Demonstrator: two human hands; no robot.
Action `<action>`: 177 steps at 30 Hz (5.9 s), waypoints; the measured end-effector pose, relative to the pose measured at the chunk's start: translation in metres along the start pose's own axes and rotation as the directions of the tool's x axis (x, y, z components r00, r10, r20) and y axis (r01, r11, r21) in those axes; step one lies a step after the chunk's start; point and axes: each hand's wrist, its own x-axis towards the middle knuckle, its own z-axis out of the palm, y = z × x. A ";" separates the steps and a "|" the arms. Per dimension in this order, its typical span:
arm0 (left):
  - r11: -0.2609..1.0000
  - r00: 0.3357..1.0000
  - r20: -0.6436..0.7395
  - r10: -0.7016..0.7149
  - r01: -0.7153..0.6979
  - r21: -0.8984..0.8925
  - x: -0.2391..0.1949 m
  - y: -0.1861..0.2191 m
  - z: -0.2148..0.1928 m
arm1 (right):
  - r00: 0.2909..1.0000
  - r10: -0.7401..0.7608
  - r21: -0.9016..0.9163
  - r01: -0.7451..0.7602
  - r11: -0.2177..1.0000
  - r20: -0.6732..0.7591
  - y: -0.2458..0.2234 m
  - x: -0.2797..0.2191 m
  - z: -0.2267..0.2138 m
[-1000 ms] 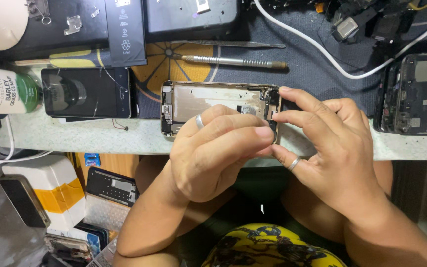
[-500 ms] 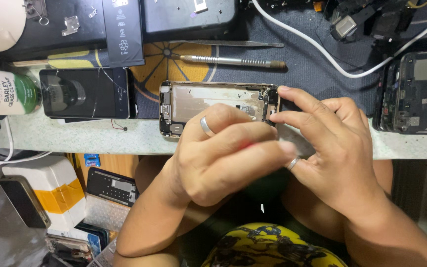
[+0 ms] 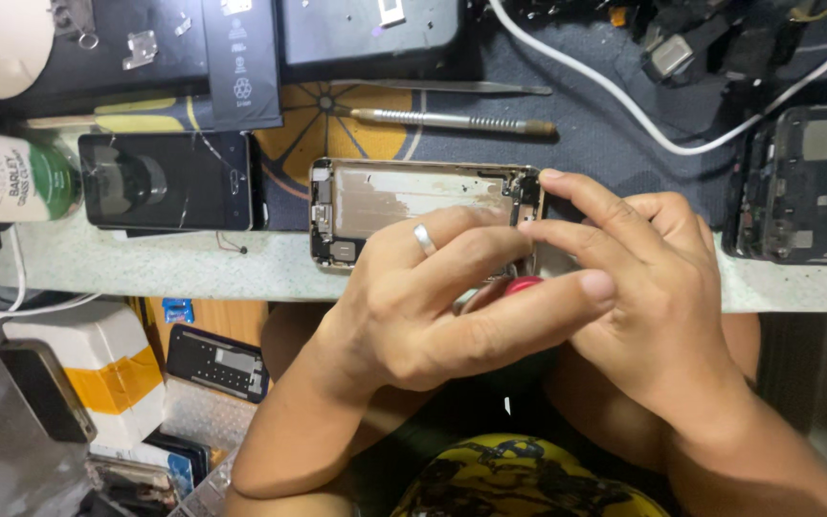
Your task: The person uses a screwdriver and tweezers to remove screws and small components from the back of a disassembled smartphone. They carefully lift and reposition internal parts while working on the device's chassis.
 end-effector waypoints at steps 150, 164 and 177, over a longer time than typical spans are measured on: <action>0.997 0.998 0.001 -0.056 0.056 -0.053 -0.068 0.018 0.018 | 0.963 0.224 0.292 -0.259 0.921 0.147 0.009 0.010 -0.004; 0.913 0.903 -0.262 -0.340 0.251 -0.321 -0.083 0.026 0.031 | 0.968 0.198 0.260 -0.233 0.937 0.153 0.008 0.013 -0.005; 0.944 0.906 -0.329 -0.268 0.179 -0.276 -0.089 0.028 0.035 | 0.966 0.209 0.280 -0.245 0.928 0.151 0.008 0.011 -0.004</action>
